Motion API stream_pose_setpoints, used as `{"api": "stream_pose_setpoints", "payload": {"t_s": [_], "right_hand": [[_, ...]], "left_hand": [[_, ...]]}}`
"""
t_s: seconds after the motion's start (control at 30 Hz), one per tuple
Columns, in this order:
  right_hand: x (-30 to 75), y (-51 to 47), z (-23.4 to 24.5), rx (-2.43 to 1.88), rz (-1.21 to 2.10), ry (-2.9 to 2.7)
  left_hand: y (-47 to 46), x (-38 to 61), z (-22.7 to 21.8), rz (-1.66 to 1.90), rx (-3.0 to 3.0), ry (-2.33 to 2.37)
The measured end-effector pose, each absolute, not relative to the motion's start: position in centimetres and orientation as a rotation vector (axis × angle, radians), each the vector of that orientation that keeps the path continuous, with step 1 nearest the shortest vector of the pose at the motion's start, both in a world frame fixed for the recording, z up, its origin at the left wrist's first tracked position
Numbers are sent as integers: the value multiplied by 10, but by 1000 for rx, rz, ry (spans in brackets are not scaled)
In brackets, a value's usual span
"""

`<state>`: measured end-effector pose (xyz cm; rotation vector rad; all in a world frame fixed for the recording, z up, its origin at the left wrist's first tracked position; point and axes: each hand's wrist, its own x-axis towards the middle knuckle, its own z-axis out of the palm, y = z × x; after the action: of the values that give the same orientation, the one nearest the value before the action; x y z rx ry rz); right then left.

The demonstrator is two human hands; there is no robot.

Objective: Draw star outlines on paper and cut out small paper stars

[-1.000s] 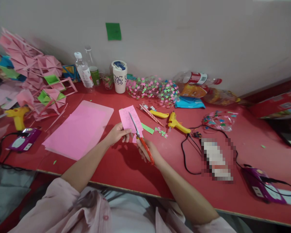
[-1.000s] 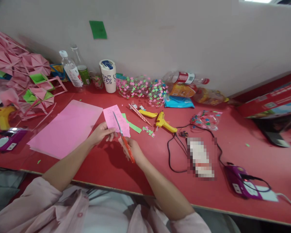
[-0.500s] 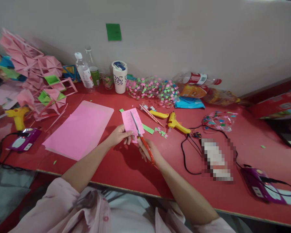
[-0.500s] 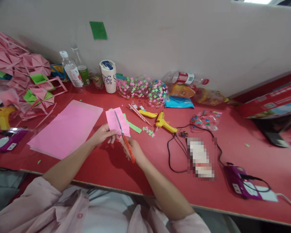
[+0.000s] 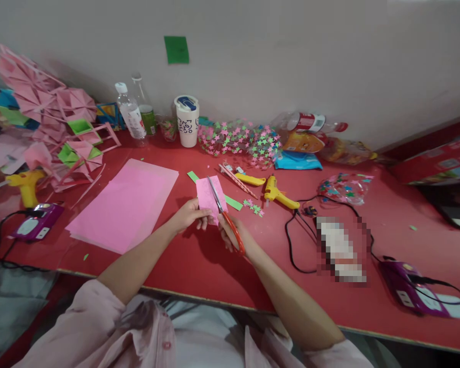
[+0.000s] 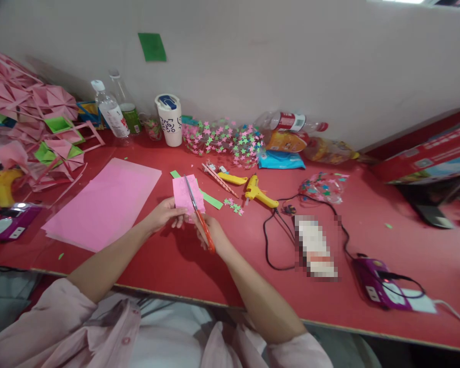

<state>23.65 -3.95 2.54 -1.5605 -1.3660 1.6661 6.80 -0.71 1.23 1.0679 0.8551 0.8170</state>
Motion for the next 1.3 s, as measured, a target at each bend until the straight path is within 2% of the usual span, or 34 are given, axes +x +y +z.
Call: {"api": "stream_pose_setpoints", "payload": {"t_s": [0.27,0.43,0.63,1.03,1.13,1.3], "right_hand": [[238,-40,31,-1463,1659,-1299],[246,-31,30,-1310,1489,-1189],[257,-17,27,-1342,1323,-1045],[260,-12,28,-1373,1200,-1134],[260,-11,28,-1357,1183,-1151],[260,-8,24,-1382,1153,-1199]], "left_hand": [[-2,59,19,758,1077,900],[4,50,15,770,1106,986],[5,48,14,704,1268,1224],[21,38,31,245,2042,1640],[30,48,28,155,2200,1626],[48,65,20,201,2497,1460]]}}
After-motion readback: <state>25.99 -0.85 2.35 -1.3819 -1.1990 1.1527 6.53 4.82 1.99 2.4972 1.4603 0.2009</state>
